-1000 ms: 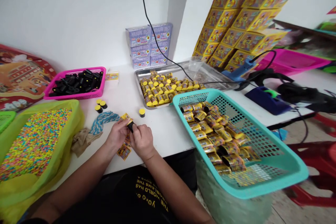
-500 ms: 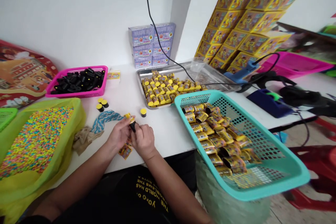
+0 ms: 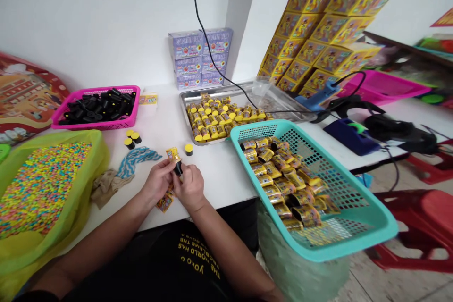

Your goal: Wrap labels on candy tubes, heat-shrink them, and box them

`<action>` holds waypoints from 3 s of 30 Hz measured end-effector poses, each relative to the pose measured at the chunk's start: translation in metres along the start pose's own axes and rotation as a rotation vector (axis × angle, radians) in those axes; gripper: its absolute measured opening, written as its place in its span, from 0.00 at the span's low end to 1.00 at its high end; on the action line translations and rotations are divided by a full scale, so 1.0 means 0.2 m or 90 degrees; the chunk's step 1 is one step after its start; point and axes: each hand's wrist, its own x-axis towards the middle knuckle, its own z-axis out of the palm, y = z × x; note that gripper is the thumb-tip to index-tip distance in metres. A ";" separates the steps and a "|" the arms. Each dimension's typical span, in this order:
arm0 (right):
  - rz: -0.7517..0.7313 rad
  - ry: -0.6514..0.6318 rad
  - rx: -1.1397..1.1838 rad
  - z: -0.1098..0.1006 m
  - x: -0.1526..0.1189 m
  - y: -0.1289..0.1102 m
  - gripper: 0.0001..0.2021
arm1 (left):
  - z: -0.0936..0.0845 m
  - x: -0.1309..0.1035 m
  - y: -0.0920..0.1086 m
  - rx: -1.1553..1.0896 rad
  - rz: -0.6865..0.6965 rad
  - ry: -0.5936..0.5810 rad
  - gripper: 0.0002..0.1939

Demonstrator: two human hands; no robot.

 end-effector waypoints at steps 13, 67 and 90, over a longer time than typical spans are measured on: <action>0.052 -0.063 0.065 0.01 0.01 0.03 0.20 | -0.01 0.03 -0.01 0.003 0.025 -0.011 0.17; 0.522 -0.141 0.691 -0.02 0.04 0.08 0.16 | 0.01 -0.01 0.05 0.143 0.079 -0.020 0.15; 0.622 -0.246 0.796 -0.03 0.05 0.10 0.19 | -0.04 0.02 0.07 0.219 0.123 -0.075 0.14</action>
